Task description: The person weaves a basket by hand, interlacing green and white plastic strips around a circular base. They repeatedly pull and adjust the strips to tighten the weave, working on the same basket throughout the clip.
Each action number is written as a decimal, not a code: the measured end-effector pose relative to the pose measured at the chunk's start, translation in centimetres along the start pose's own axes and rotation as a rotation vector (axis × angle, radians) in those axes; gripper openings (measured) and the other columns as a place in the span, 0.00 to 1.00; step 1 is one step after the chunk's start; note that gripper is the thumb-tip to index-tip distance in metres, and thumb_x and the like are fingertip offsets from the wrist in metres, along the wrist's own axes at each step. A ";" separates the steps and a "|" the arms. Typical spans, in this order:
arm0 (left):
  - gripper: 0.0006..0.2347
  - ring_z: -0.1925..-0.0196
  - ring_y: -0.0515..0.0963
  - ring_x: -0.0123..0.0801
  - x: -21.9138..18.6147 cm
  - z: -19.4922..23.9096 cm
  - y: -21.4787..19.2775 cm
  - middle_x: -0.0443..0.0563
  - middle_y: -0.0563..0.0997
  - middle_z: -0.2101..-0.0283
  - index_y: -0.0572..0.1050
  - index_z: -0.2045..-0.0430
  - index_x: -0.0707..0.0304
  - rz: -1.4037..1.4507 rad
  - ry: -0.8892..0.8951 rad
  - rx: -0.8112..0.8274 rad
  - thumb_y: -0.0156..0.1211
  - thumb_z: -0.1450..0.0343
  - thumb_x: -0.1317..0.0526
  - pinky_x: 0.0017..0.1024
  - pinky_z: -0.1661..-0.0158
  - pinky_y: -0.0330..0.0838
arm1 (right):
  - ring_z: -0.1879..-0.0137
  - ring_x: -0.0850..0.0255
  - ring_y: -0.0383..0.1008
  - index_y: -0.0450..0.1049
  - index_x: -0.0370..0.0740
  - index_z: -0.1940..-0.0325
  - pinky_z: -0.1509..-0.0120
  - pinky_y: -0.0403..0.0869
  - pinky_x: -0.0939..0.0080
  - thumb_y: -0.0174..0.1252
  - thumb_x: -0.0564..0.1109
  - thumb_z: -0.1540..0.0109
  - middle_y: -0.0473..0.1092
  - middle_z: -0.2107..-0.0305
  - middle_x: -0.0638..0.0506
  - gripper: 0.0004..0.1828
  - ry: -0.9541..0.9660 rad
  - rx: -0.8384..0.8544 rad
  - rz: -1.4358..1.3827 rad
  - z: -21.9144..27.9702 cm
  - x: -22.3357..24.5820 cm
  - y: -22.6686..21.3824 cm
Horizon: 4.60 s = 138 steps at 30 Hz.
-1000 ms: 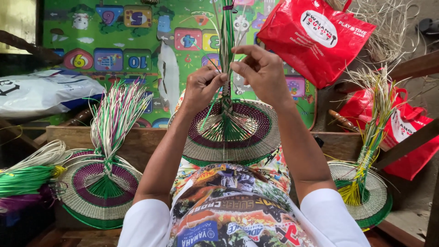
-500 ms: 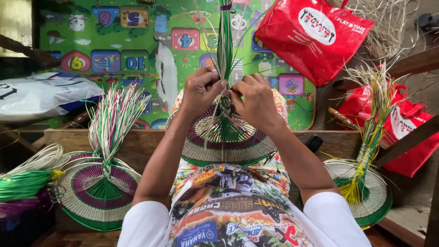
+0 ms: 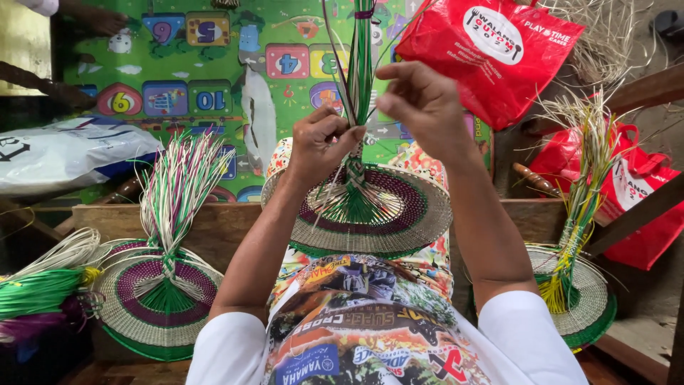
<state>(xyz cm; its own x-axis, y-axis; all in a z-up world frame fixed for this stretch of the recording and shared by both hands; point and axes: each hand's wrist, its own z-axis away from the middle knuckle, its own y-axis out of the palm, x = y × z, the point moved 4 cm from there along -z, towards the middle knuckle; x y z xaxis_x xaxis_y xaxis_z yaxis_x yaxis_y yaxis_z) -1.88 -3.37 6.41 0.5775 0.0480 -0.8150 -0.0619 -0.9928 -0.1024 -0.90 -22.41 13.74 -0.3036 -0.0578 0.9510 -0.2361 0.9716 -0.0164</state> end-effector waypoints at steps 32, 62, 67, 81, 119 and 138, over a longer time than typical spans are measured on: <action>0.15 0.80 0.74 0.40 -2.7 -1.3 2.8 0.47 0.69 0.78 0.72 0.86 0.59 -0.021 0.240 -0.180 0.72 0.31 0.61 0.26 0.73 0.73 | 0.66 0.51 0.76 0.75 0.36 0.69 0.55 0.72 0.56 0.68 0.60 0.44 0.72 0.74 0.42 0.23 -0.204 0.165 -0.094 2.8 5.7 -1.4; 0.16 0.76 0.77 0.45 -0.6 4.3 -6.7 0.52 0.71 0.81 0.75 0.84 0.62 -0.266 -0.267 -0.047 0.65 0.24 0.58 0.32 0.71 0.70 | 0.54 0.58 0.73 0.76 0.38 0.50 0.46 0.70 0.56 0.68 0.42 0.35 0.73 0.64 0.48 0.12 -0.164 -0.024 0.200 0.5 -2.7 8.6; 0.17 0.77 0.75 0.47 -1.2 3.9 -7.1 0.55 0.70 0.81 0.74 0.84 0.65 -0.250 -0.261 -0.062 0.62 0.22 0.59 0.37 0.72 0.69 | 0.53 0.55 0.74 0.83 0.41 0.60 0.43 0.69 0.55 0.71 0.41 0.39 0.75 0.63 0.47 0.05 -0.246 0.163 0.183 0.2 -1.5 7.3; 0.18 0.72 0.79 0.55 -4.6 2.5 -7.0 0.56 0.71 0.77 0.73 0.82 0.66 -0.638 -0.040 -0.043 0.64 0.23 0.55 0.39 0.71 0.75 | 0.79 0.61 0.77 0.76 0.33 0.69 0.75 0.77 0.63 0.62 0.46 0.34 0.75 0.81 0.44 0.14 0.574 0.389 -0.058 0.3 -3.5 8.0; 0.12 0.69 0.74 0.34 0.2 -0.5 -1.3 0.50 0.70 0.81 0.80 0.78 0.58 -0.049 -0.364 0.145 0.68 0.28 0.53 0.34 0.56 0.74 | 0.57 0.52 0.72 0.71 0.33 0.47 0.47 0.73 0.51 0.62 0.48 0.33 0.68 0.64 0.46 0.18 -0.234 -0.263 0.591 4.3 0.6 4.9; 0.09 0.62 0.81 0.45 2.4 0.3 -2.0 0.57 0.80 0.71 0.84 0.67 0.57 -0.085 -0.393 0.170 0.62 0.23 0.55 0.39 0.54 0.75 | 0.75 0.64 0.69 0.79 0.38 0.61 0.70 0.68 0.63 0.63 0.40 0.31 0.71 0.80 0.50 0.05 -0.172 -0.205 0.414 0.4 2.9 4.7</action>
<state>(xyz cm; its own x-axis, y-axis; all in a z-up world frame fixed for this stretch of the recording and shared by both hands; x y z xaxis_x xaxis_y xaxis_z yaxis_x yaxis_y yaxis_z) -0.60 -1.22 4.50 0.2343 0.1995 -0.9515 -0.1796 -0.9530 -0.2441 -3.28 -18.15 16.33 -0.4858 0.3224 0.8124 0.1180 0.9452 -0.3045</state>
